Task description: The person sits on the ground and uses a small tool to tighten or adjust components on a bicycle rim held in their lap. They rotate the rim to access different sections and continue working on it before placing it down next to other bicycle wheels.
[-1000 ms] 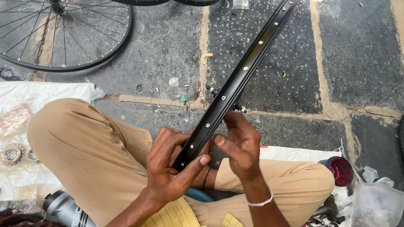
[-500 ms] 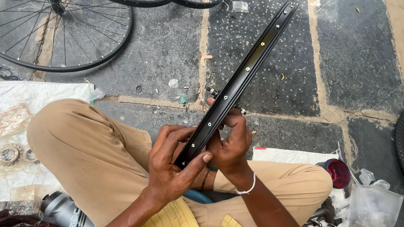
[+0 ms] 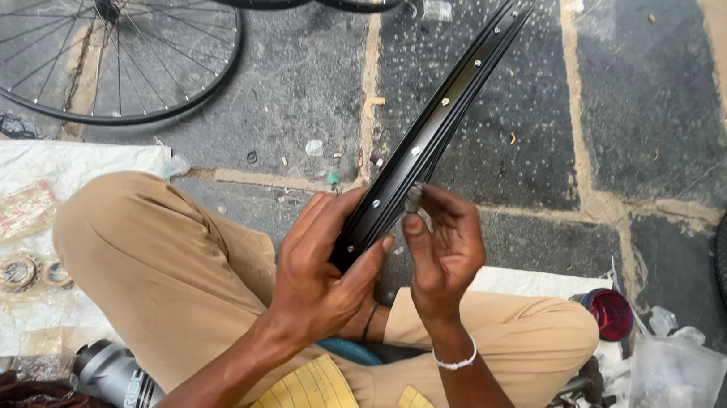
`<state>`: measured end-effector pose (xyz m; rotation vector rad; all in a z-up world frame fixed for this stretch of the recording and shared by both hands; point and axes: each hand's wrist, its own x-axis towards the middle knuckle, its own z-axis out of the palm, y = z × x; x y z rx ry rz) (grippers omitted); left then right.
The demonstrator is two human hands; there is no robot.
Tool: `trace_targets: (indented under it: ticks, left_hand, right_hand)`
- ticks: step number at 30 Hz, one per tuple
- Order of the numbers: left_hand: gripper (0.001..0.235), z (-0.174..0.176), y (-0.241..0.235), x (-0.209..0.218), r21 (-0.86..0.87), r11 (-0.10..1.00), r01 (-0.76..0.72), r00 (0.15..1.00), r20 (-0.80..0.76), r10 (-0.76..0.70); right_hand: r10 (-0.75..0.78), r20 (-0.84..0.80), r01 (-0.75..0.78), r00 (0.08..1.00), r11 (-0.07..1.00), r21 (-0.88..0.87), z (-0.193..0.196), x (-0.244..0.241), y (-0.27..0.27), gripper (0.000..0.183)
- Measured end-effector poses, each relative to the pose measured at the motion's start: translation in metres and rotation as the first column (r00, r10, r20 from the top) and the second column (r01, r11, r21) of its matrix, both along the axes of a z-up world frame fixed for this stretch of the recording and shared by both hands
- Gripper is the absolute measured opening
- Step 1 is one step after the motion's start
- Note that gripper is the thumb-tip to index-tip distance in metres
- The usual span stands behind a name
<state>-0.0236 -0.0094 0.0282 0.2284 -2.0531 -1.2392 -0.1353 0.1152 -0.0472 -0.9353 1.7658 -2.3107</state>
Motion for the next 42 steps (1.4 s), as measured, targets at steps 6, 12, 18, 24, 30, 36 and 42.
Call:
trace_targets:
  ticks: [6, 12, 18, 24, 30, 36, 42]
  left_hand:
    - [0.055, -0.020, 0.006, 0.017, 0.090, 0.995, -0.051, 0.994, -0.089, 0.059]
    - [0.052, -0.018, 0.007, 0.014, 0.103, 0.995, -0.009, 0.998, -0.057, 0.015]
    - [0.053, -0.026, 0.004, 0.017, 0.094, 0.995, 0.012, 0.999, -0.053, -0.007]
    - [0.055, -0.015, 0.009, 0.011, 0.120, 0.975, -0.186, 0.983, 0.020, 0.185]
    - [0.058, -0.012, -0.009, 0.008, 0.147, 0.973, 0.175, 0.983, -0.088, -0.164]
    - [0.063, 0.020, -0.012, -0.019, -0.120, 0.988, -0.100, 0.994, -0.050, 0.095]
    - [0.043, 0.017, -0.003, -0.016, 0.003, 1.000, 0.021, 1.000, -0.009, -0.021]
  right_hand:
    - [0.403, 0.010, -0.403, 0.915, 0.914, 0.040, 0.015, -0.009, 0.000, 0.037]
    - [0.671, 0.125, -0.683, 0.731, 0.721, 0.121, 0.049, -0.030, 0.001, 0.051]
    - [0.304, -0.485, -0.082, 0.820, 0.901, 0.426, 0.032, -0.024, -0.009, 0.035]
    - [-0.162, -0.676, 0.332, 0.719, 0.935, 0.129, 0.005, 0.008, -0.030, 0.031]
    - [-0.211, -0.493, 0.279, 0.844, 0.958, 0.068, -0.001, 0.050, -0.028, 0.039]
    - [-0.115, -0.460, 0.203, 0.881, 0.968, 0.145, 0.002, 0.020, -0.022, 0.038]
    - [-0.057, -0.371, 0.126, 0.927, 0.978, 0.165, 0.003, 0.034, -0.009, 0.030]
